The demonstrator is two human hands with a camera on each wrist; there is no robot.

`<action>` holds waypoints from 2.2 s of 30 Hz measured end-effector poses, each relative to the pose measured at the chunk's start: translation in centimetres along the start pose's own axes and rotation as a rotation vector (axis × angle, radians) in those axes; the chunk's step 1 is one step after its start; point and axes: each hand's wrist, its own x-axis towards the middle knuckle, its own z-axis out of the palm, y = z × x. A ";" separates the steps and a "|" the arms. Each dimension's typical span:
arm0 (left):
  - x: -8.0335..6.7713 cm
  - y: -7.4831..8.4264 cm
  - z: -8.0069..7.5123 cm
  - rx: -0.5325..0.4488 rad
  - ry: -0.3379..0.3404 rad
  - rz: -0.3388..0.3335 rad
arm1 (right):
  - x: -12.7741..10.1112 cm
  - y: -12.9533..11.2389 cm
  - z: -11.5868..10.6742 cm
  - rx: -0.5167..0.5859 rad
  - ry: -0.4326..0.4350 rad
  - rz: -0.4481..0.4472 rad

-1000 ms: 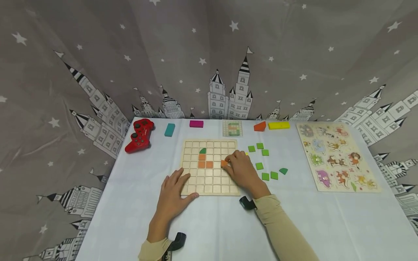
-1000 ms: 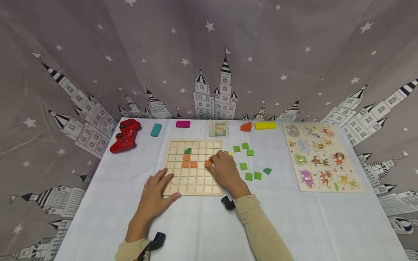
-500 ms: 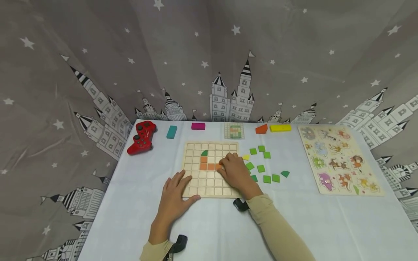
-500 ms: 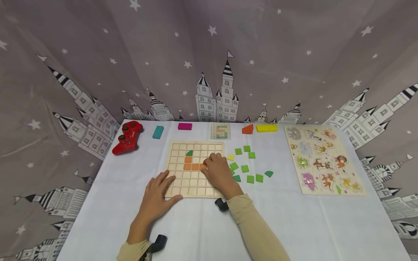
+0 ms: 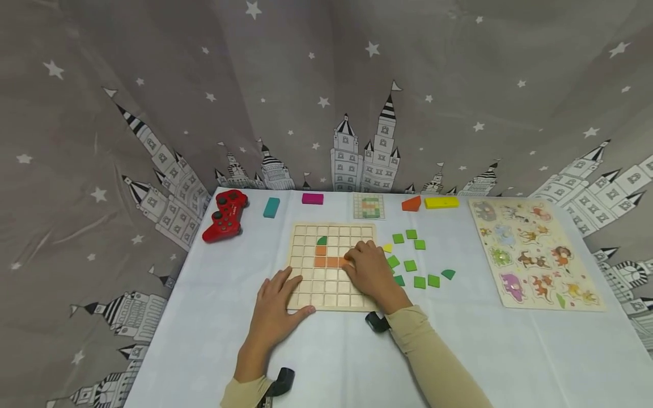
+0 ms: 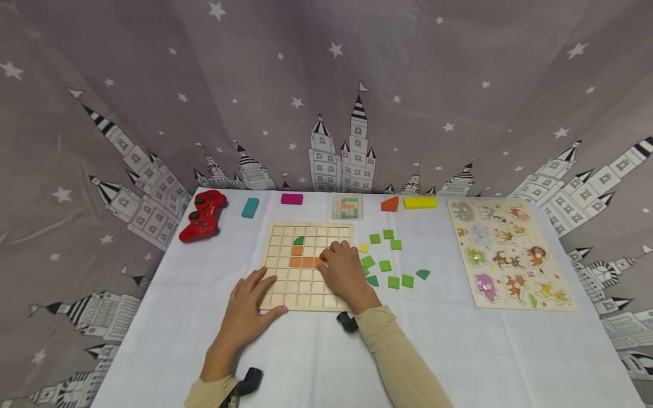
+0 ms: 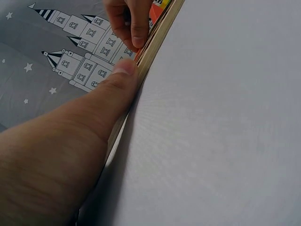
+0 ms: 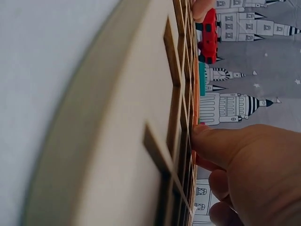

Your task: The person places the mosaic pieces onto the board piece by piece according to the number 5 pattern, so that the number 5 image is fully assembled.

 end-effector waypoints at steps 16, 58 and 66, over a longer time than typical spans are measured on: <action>-0.2 0.1 -0.4 -0.003 -0.033 -0.020 | -0.4 0.3 -0.4 0.024 -0.014 0.062; 0.2 -0.3 -0.1 -0.024 -0.014 0.010 | -11.8 16.5 -5.8 0.283 -0.026 0.325; 0.1 -0.3 -0.2 -0.021 -0.017 0.009 | -11.8 16.0 -5.3 0.220 -0.024 0.284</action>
